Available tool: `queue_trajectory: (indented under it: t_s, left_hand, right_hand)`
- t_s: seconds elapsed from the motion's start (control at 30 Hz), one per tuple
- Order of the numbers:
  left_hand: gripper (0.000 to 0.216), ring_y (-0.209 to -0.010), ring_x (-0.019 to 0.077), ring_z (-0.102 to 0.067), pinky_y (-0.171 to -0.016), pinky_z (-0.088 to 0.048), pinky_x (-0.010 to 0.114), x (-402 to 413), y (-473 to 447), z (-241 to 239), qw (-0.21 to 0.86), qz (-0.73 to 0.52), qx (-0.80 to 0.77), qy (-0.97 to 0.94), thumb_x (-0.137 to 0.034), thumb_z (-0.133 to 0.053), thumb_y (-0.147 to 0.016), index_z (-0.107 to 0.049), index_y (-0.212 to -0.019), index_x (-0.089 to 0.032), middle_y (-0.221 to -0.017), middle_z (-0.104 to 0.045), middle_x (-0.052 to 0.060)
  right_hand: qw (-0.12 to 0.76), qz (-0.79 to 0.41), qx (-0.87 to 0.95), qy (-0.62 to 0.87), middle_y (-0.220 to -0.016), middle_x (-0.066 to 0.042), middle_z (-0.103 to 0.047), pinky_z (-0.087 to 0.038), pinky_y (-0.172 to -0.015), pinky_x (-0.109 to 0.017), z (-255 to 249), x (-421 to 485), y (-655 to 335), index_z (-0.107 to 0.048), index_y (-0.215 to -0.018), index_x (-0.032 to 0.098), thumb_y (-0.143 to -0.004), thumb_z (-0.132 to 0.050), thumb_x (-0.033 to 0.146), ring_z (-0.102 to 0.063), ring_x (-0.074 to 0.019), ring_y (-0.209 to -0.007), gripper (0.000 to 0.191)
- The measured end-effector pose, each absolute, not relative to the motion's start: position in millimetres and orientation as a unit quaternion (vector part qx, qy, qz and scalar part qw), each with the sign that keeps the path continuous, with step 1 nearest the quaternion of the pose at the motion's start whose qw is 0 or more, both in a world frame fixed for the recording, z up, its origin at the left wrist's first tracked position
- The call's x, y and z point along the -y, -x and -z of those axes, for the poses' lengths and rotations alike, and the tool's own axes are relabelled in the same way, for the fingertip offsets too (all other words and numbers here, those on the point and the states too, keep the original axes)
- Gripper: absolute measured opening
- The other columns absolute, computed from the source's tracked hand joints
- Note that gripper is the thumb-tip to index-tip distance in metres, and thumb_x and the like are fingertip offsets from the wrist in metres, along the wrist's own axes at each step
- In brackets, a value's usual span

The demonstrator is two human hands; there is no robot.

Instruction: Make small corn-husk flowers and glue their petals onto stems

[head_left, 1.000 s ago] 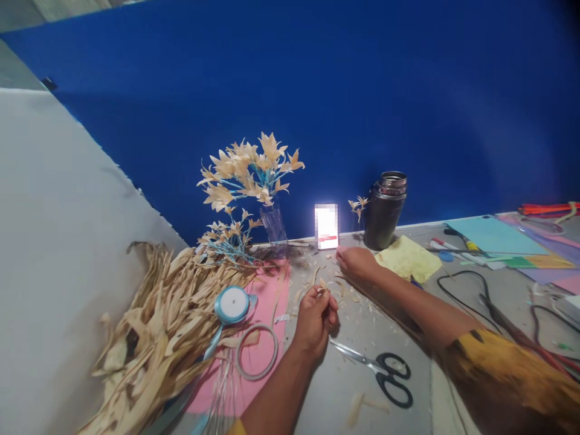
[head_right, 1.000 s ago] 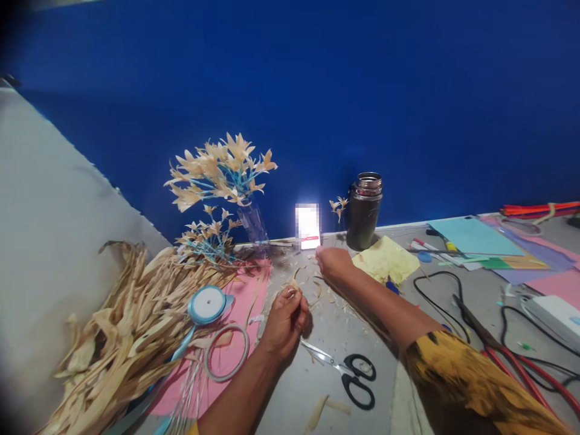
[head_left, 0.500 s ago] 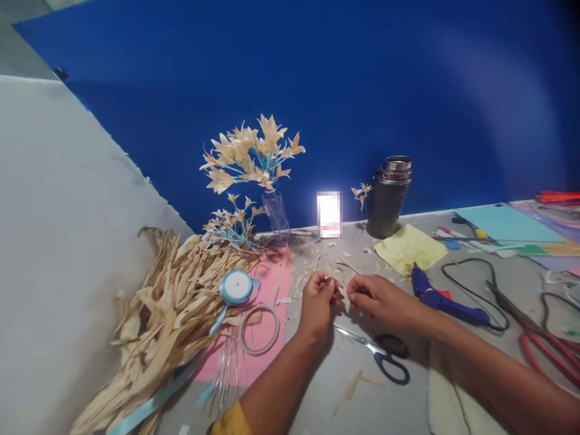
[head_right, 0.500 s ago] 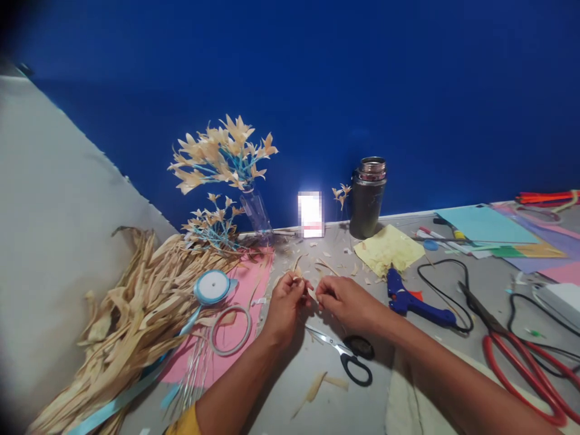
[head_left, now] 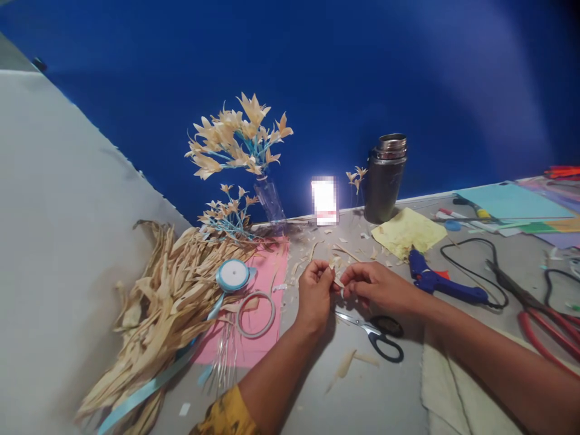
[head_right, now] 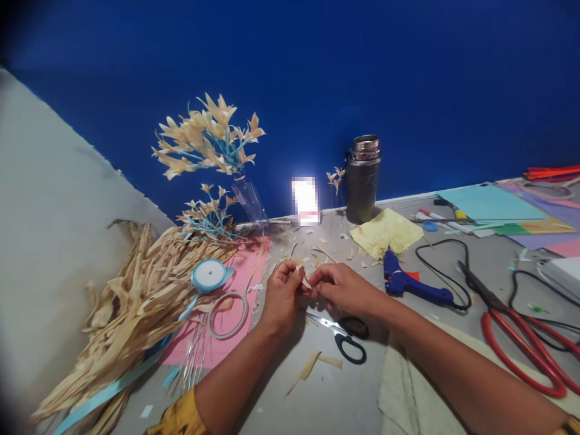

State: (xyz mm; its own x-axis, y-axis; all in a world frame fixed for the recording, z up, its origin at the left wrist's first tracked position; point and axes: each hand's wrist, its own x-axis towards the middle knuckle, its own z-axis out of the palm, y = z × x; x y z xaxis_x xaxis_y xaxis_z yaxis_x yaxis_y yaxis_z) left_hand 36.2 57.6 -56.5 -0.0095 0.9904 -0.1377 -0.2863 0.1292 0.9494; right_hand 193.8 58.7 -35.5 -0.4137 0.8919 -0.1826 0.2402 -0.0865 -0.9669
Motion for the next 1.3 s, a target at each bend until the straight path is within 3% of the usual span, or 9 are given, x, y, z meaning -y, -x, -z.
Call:
queue_trajectory:
  t_s: [0.27,0.57,0.93,1.03,1.2,1.3]
  left_hand:
    - [0.035,-0.048,0.0091,-0.055,-0.050,-0.046,0.021,-54.8,-38.6,53.8,0.627,-0.555,-0.426,-0.342,-0.036,-0.082,-0.071,-0.054,-0.082,-0.019,-0.060,-0.057,-0.006]
    - [0.038,-0.053,0.0087,-0.058,-0.052,-0.049,0.021,-54.2,-36.0,46.4,0.687,-0.580,-0.348,-0.267,-0.034,-0.086,-0.067,-0.054,-0.081,-0.017,-0.071,-0.063,-0.002]
    - [0.027,-0.052,0.0120,-0.060,-0.053,-0.045,0.022,-51.3,-38.1,54.0,0.588,-0.544,-0.462,-0.381,-0.035,-0.078,-0.076,-0.058,-0.082,-0.019,-0.061,-0.061,-0.003]
    - [0.027,-0.054,0.0110,-0.058,-0.053,-0.045,0.021,-57.1,-33.4,48.1,0.566,-0.553,-0.471,-0.389,-0.037,-0.080,-0.074,-0.060,-0.080,-0.019,-0.062,-0.062,-0.002]
    - [0.031,-0.059,0.0104,-0.060,-0.064,-0.051,0.023,-82.5,-46.7,28.9,0.567,-0.577,-0.433,-0.398,-0.036,-0.085,-0.069,-0.062,-0.076,-0.017,-0.064,-0.062,-0.002]
    - [0.033,-0.066,0.0134,-0.066,-0.071,-0.054,0.028,-109.7,-80.4,26.9,0.620,-0.569,-0.363,-0.399,-0.033,-0.088,-0.067,-0.060,-0.074,-0.017,-0.066,-0.063,-0.001]
  right_hand:
    - [0.322,-0.573,0.597,0.460,-0.067,0.001,-0.070,-0.041,-0.051,-0.023,34.9,-57.3,-190.1,-0.065,-0.072,0.018,-0.076,-0.066,0.030,-0.055,-0.0103,-0.051,0.013]
    - [0.346,-0.617,0.558,0.433,-0.072,0.001,-0.068,-0.037,-0.050,-0.022,37.5,-57.6,-192.4,-0.065,-0.079,0.017,-0.074,-0.073,0.036,-0.052,-0.0078,-0.051,0.022]
    - [0.329,-0.579,0.589,0.457,-0.071,0.001,-0.069,-0.042,-0.054,-0.025,46.3,-61.3,-187.3,-0.064,-0.079,0.019,-0.076,-0.063,0.027,-0.055,-0.0113,-0.054,0.009]
    - [0.304,-0.471,0.675,0.480,-0.072,0.000,-0.070,-0.041,-0.057,-0.026,30.5,-60.7,-202.6,-0.064,-0.079,0.019,-0.080,-0.058,0.026,-0.058,-0.0139,-0.059,0.009]
    - [0.223,-0.138,0.748,0.610,-0.080,-0.004,-0.073,-0.037,-0.063,-0.030,2.4,-47.6,-284.8,-0.068,-0.080,0.022,-0.091,-0.052,0.031,-0.062,-0.0207,-0.073,0.021]
    - [0.167,-0.087,0.736,0.650,-0.100,-0.009,-0.075,-0.043,-0.071,-0.032,14.8,-38.2,-329.4,-0.071,-0.099,0.022,-0.085,-0.054,0.022,-0.066,-0.0250,-0.088,0.022]
